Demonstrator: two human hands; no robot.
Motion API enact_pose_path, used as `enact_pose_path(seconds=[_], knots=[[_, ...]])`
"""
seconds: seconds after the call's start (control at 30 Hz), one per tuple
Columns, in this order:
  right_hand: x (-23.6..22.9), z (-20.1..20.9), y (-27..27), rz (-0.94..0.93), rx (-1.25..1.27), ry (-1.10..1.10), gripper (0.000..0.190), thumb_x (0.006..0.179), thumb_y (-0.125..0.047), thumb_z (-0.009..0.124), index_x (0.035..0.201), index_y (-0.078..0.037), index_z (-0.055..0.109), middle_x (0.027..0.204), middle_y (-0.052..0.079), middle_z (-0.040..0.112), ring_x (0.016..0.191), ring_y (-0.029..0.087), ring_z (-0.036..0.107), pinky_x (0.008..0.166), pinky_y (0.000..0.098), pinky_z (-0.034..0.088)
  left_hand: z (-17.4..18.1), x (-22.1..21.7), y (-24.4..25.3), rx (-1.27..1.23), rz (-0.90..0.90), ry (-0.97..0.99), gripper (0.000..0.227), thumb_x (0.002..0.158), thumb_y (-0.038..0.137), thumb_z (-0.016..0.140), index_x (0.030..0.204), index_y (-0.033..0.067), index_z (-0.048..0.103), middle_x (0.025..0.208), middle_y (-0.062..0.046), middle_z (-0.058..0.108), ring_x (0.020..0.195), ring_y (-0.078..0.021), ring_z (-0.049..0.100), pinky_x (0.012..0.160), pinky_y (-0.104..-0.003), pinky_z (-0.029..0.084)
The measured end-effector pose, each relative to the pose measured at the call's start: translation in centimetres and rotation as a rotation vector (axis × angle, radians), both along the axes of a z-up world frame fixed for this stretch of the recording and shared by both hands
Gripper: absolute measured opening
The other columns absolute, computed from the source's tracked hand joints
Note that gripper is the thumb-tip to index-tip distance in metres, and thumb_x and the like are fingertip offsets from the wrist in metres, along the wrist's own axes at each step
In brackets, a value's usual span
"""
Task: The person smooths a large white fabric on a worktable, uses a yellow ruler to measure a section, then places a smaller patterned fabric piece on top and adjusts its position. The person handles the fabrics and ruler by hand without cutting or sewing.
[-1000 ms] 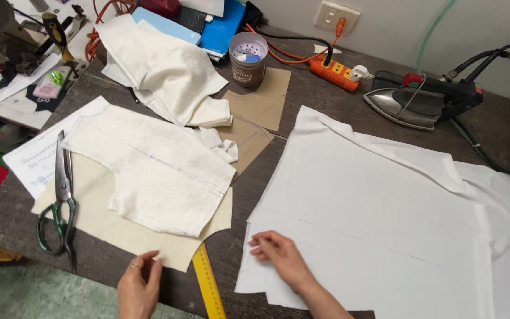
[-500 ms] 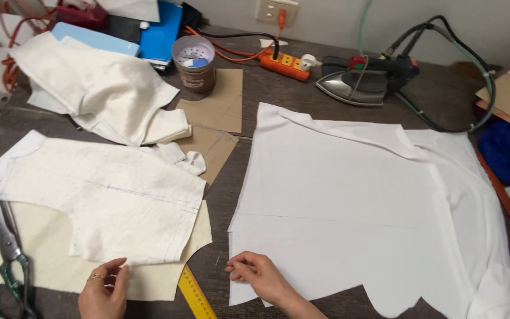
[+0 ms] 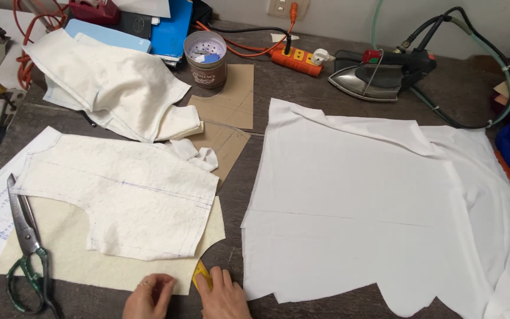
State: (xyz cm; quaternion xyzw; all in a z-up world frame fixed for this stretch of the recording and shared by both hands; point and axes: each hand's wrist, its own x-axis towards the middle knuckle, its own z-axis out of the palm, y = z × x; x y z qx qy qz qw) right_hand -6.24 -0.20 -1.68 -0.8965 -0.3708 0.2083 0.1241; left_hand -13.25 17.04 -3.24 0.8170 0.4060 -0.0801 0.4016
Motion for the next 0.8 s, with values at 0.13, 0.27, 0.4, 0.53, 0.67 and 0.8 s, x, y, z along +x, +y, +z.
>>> enact_pose_path(seconds=[0.13, 0.27, 0.4, 0.53, 0.67, 0.8], knots=[[-0.9, 0.5, 1.1, -0.08, -0.009, -0.17, 0.057, 0.07, -0.021, 0.074, 0.119, -0.012, 0.047, 0.097, 0.013, 0.039, 0.08, 0.033, 0.043, 0.046, 0.0422, 0.047, 1.4, -0.3, -2.5, -0.046, 0.151, -0.04, 0.009, 0.076, 0.025, 0.074, 0.078, 0.016, 0.077, 0.064, 0.001, 0.075, 0.059, -0.0087, 0.062, 0.066, -0.021, 0.05], [-1.3, 0.4, 1.7, -0.272, 0.119, -0.571, 0.017, 0.088, -0.019, 0.056, 0.105, -0.019, 0.058, 0.081, 0.005, 0.042, 0.064, 0.025, 0.046, 0.031, 0.0348, 0.04, -3.5, -1.3, -1.8, -0.07, 0.163, -0.08, 0.006, 0.076, 0.019, 0.077, 0.077, 0.0136, 0.079, 0.063, 0.0, 0.072, 0.056, -0.0093, 0.059, 0.062, -0.021, 0.049], [-2.3, -0.1, 1.2, -0.318, 0.13, -0.261, 0.037, 0.093, -0.017, 0.055, 0.13, -0.015, 0.05, 0.088, 0.009, 0.04, 0.063, 0.028, 0.052, 0.037, 0.0413, 0.048, -3.1, -1.8, -2.3, -0.105, 0.212, -0.163, 0.006, 0.079, 0.013, 0.076, 0.082, 0.0082, 0.078, 0.064, -0.004, 0.073, 0.056, -0.011, 0.059, 0.062, -0.021, 0.048], [-2.5, 0.7, -1.5, -0.261, 0.069, 0.146, 0.056, 0.096, -0.009, 0.042, 0.15, -0.008, 0.027, 0.102, 0.012, 0.04, 0.062, 0.03, 0.058, 0.052, 0.0406, 0.047, -1.0, -1.8, -3.2, -0.12, 0.227, 0.056, 0.011, 0.084, 0.021, 0.074, 0.089, 0.0117, 0.079, 0.066, -0.002, 0.071, 0.06, -0.011, 0.058, 0.063, -0.022, 0.047], [-2.9, 2.2, -6.6, -0.261, 0.037, 0.425, 0.084, 0.085, -0.016, 0.063, 0.153, -0.008, 0.013, 0.118, 0.011, 0.034, 0.079, 0.034, 0.056, 0.062, 0.0468, 0.046, 2.1, -2.3, -6.3, -0.134, 0.208, 0.019, 0.014, 0.088, 0.021, 0.07, 0.091, 0.011, 0.08, 0.076, -0.002, 0.077, 0.071, -0.0121, 0.065, 0.072, -0.023, 0.048], [-3.9, 7.0, -13.3, -0.293, -0.032, 0.672, 0.07, 0.095, -0.018, 0.054, 0.154, -0.016, 0.017, 0.116, 0.008, 0.035, 0.07, 0.025, 0.046, 0.056, 0.0353, 0.037, 1.2, -3.9, -9.6, -0.327, 0.283, 0.031, 0.02, 0.094, 0.014, 0.064, 0.103, -0.0015, 0.073, 0.091, -0.015, 0.074, 0.086, -0.0259, 0.069, 0.078, -0.038, 0.053]])
